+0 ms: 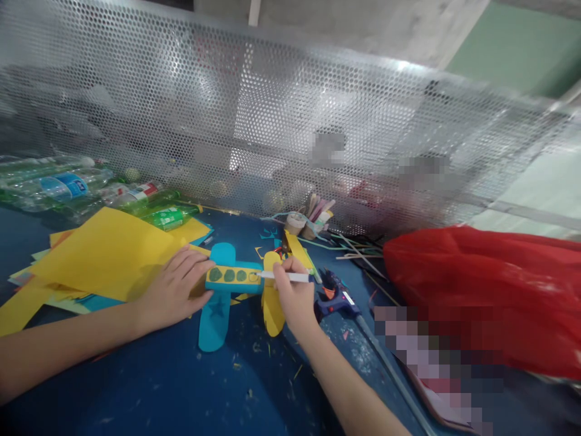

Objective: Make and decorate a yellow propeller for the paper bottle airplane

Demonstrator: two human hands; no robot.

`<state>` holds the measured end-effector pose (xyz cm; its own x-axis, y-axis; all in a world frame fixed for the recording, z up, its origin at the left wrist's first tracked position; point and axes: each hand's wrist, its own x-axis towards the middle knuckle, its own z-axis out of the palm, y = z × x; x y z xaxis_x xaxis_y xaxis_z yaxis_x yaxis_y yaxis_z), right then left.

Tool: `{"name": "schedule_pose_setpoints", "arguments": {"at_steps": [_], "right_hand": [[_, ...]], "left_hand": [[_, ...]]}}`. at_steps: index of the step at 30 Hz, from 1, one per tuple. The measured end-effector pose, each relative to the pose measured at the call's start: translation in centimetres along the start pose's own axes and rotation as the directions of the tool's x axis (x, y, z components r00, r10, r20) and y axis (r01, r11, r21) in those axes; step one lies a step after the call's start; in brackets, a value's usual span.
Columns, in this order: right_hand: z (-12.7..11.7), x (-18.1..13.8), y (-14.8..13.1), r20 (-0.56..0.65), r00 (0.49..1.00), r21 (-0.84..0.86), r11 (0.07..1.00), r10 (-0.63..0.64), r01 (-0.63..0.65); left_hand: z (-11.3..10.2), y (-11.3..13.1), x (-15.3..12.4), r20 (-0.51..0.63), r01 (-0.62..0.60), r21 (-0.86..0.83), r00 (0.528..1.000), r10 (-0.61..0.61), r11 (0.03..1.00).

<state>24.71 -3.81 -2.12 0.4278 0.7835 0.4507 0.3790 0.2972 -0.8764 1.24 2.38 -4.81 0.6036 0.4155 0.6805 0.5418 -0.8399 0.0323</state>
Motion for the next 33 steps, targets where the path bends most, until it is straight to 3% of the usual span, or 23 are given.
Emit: {"name": "schedule_pose_setpoints", "arguments": {"at_steps": [17, 33], "right_hand": [[0.05, -0.01, 0.03, 0.004, 0.999, 0.039, 0.998, 0.051, -0.051], [0.01, 0.05, 0.22, 0.000, 1.000, 0.011, 1.000, 0.016, -0.016]], "left_hand": [[-0.04, -0.03, 0.00, 0.014, -0.003, 0.001, 1.000, 0.003, 1.000], [-0.10, -0.02, 0.05, 0.005, -0.017, 0.005, 1.000, 0.017, 1.000]]}}
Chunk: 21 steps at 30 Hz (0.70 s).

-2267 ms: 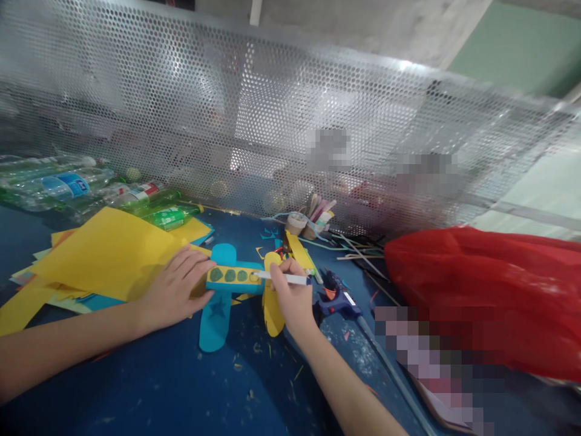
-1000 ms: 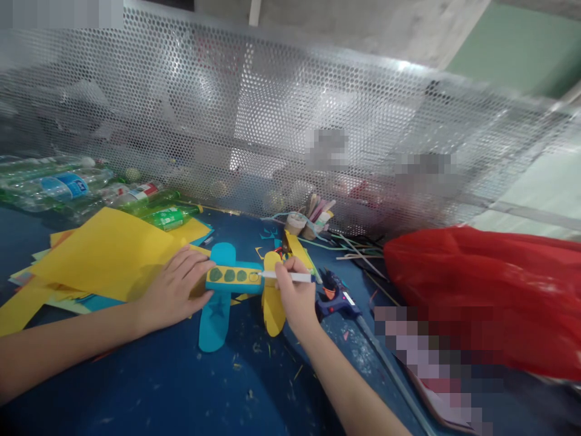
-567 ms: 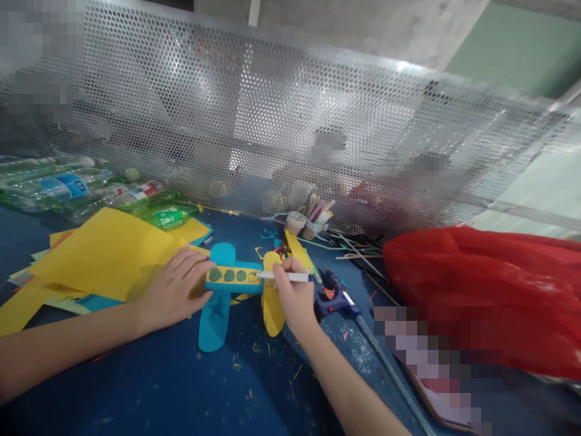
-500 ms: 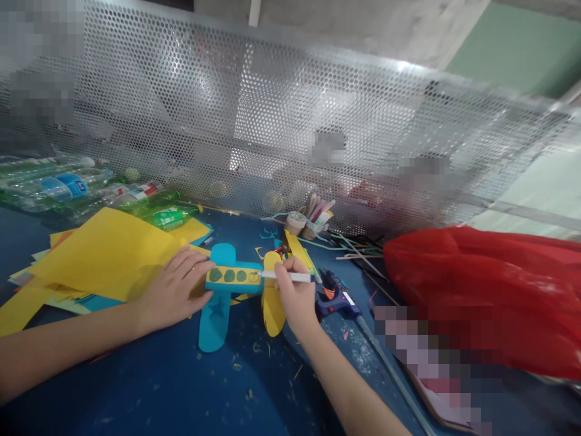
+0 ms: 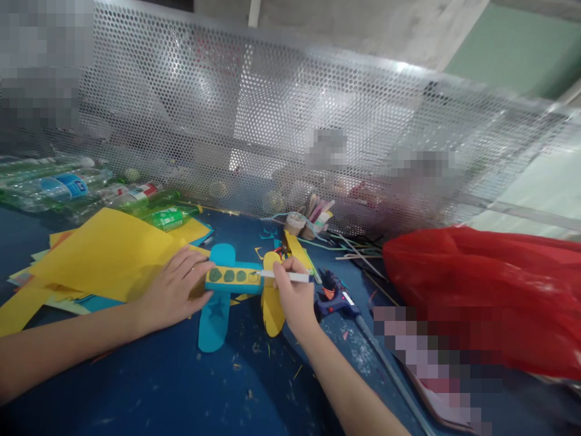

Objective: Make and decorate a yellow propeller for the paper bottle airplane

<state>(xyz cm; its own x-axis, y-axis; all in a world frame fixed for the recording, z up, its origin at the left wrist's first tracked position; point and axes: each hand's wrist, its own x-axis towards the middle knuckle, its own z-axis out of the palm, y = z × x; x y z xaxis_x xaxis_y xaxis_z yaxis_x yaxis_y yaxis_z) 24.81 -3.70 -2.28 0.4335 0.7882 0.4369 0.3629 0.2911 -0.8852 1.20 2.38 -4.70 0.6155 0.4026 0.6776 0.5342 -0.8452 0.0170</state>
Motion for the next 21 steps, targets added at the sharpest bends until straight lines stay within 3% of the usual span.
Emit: {"name": "schedule_pose_setpoints", "arguments": {"at_steps": [21], "right_hand": [[-0.20, 0.19, 0.12, 0.007, 1.000, -0.013, 1.000, -0.019, 0.020]], "left_hand": [[0.14, -0.11, -0.06, -0.008, -0.010, 0.015, 1.000, 0.010, 1.000]]}}
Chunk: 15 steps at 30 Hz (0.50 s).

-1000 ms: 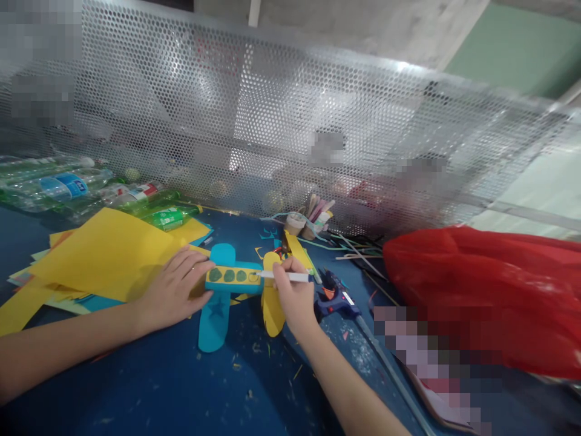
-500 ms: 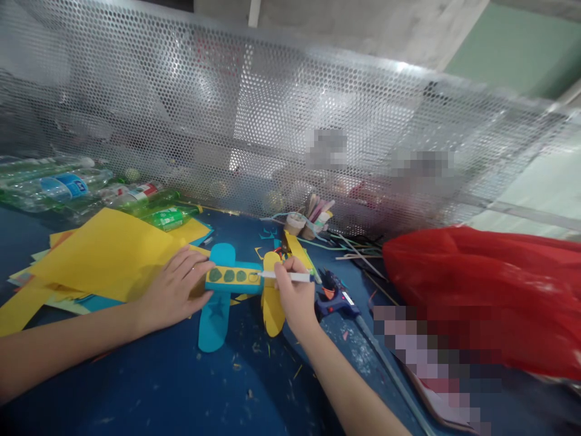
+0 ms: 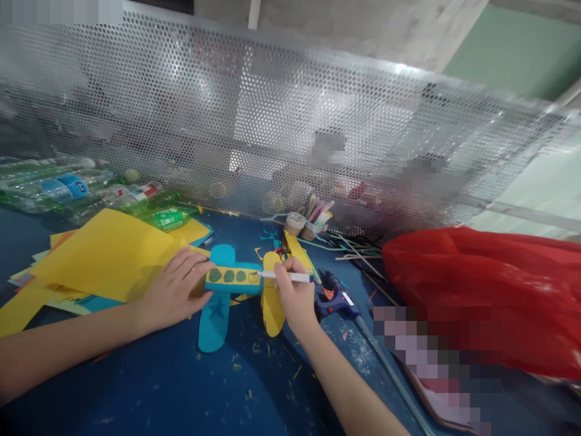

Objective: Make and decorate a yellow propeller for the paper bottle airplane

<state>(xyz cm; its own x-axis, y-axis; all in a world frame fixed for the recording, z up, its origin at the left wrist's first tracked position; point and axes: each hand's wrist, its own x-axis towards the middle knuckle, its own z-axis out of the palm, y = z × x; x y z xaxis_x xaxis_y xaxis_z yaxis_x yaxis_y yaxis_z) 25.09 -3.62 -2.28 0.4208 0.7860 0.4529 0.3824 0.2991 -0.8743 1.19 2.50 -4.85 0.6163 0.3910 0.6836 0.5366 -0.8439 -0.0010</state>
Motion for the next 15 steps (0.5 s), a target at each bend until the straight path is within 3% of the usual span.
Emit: {"name": "schedule_pose_setpoints", "arguments": {"at_steps": [15], "right_hand": [[0.04, -0.09, 0.13, 0.018, 1.000, 0.025, 1.000, 0.005, -0.006]], "left_hand": [[-0.11, 0.05, 0.04, 0.019, 0.006, -0.001, 1.000, -0.006, 1.000]]}}
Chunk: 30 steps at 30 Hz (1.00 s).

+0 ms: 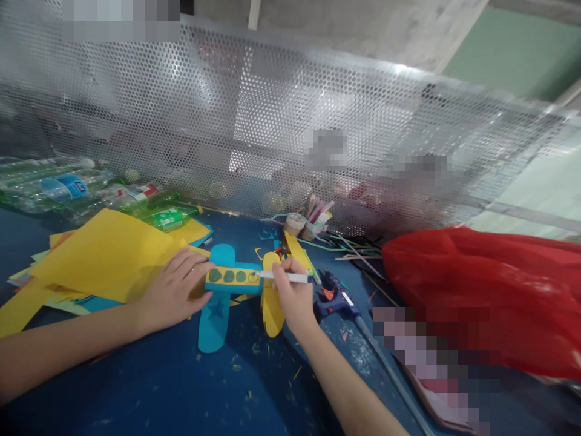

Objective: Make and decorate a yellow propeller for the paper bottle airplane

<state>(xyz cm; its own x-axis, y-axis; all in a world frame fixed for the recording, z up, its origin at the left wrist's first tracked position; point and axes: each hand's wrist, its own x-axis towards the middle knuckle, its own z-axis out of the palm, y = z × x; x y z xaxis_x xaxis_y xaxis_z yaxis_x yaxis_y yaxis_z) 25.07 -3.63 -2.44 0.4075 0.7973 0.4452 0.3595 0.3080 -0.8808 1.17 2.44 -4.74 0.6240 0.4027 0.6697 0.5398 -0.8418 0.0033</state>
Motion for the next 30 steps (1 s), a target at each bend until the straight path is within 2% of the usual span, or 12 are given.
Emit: {"name": "schedule_pose_setpoints", "arguments": {"at_steps": [20, 30], "right_hand": [[0.27, -0.23, -0.12, 0.055, 0.998, -0.001, 0.999, 0.034, -0.034], [0.33, -0.26, -0.17, 0.028, 0.999, 0.020, 0.999, 0.037, -0.038]], "left_hand": [[-0.03, 0.07, 0.01, -0.007, -0.001, -0.005, 1.000, 0.001, 1.000], [-0.03, 0.08, 0.00, 0.001, 0.010, -0.017, 1.000, -0.010, 1.000]]}}
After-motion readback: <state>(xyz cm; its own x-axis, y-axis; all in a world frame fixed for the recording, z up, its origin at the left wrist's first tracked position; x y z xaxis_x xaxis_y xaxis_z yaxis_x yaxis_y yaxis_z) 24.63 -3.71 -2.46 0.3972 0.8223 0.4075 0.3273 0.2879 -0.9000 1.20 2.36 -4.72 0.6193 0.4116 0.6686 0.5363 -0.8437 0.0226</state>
